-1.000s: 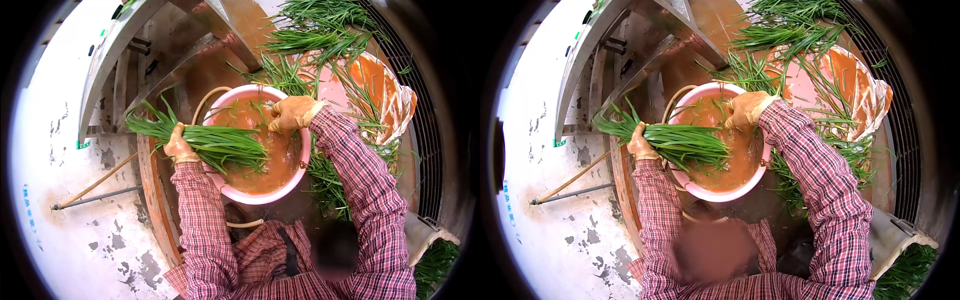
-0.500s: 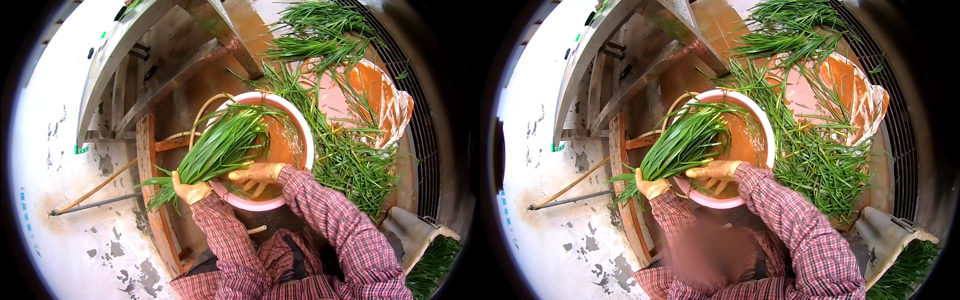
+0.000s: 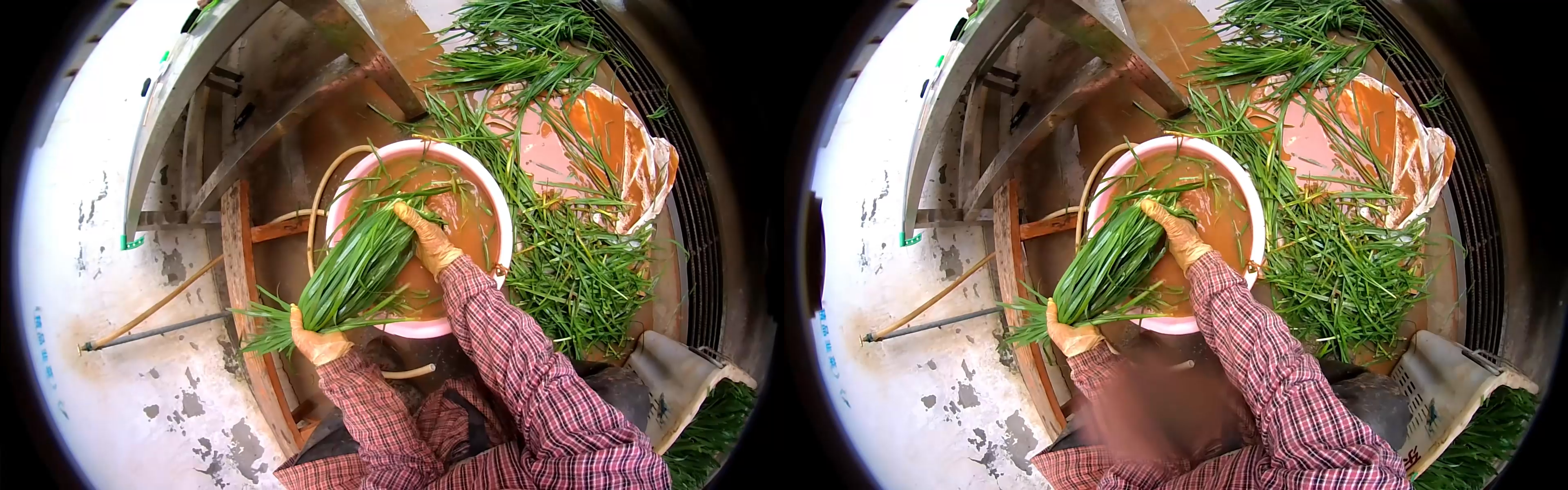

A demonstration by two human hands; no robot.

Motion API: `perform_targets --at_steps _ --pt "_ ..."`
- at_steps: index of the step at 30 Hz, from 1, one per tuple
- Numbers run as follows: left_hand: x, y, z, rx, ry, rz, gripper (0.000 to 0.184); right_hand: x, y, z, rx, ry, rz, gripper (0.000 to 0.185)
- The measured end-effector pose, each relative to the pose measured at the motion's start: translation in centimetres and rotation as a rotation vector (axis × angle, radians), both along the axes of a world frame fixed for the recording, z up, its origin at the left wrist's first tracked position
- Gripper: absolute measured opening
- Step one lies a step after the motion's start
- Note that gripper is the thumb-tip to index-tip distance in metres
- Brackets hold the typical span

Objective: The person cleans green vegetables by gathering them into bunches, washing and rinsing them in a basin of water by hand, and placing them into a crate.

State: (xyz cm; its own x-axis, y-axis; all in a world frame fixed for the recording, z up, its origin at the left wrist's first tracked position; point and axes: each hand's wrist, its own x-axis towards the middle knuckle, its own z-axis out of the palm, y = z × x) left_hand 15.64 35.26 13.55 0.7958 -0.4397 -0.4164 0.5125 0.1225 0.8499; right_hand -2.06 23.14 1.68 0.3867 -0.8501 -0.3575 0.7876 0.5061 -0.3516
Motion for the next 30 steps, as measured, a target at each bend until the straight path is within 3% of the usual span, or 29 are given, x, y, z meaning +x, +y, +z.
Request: perform_targets --at_steps 3,7,12,16,18,19,21,22,24,26,28,30 --pt "-0.4 0.3 0.7 -0.05 0.045 -0.14 0.033 -1.1 -0.6 -0.2 0.023 -0.075 0.05 0.062" --pt "0.9 1.3 -0.6 -0.181 -0.062 -0.21 0.026 -2.5 -0.8 1.0 0.051 -0.117 -0.1 0.057" --pt "1.0 0.4 1.7 -0.172 -0.207 -0.11 0.024 -5.5 -1.6 1.5 -0.005 -0.304 0.097 0.047" --pt "1.6 -0.3 1.8 -0.267 -0.174 -0.082 0.024 -5.3 -1.7 2.3 -0.07 -0.157 0.091 0.035" --pt "1.4 -0.8 2.3 -0.259 -0.152 -0.047 0.023 -5.1 -1.9 2.5 -0.069 0.29 -0.019 0.038" --pt "1.3 -1.2 2.5 -0.262 -0.15 -0.047 0.023 -5.1 -2.0 2.6 -0.071 0.292 -0.019 0.038" --pt "0.3 -2.2 3.4 -0.321 -0.224 -0.049 0.024 -5.3 -2.1 3.3 -0.071 0.727 0.011 0.05" --pt "-0.3 -2.7 3.9 -0.324 -0.224 -0.054 0.023 -5.7 -2.2 3.8 -0.073 0.733 0.015 0.05" --pt "-1.5 -3.9 5.4 -0.275 -0.363 -0.079 0.023 -6.6 -2.7 5.4 -0.045 1.487 0.449 0.058" --pt "-1.8 -4.7 6.2 -0.243 -0.425 -0.058 0.025 -6.9 -2.5 2.8 -0.191 1.487 0.347 0.057" --pt "-2.3 -5.4 7.8 -0.192 -0.46 -0.008 0.027 -8.1 -3.8 2.3 -0.501 1.741 0.457 0.055" --pt "0.6 -5.3 9.0 -0.308 -0.258 -0.119 0.029 -9.5 -4.2 3.1 -0.563 1.754 0.516 0.049"
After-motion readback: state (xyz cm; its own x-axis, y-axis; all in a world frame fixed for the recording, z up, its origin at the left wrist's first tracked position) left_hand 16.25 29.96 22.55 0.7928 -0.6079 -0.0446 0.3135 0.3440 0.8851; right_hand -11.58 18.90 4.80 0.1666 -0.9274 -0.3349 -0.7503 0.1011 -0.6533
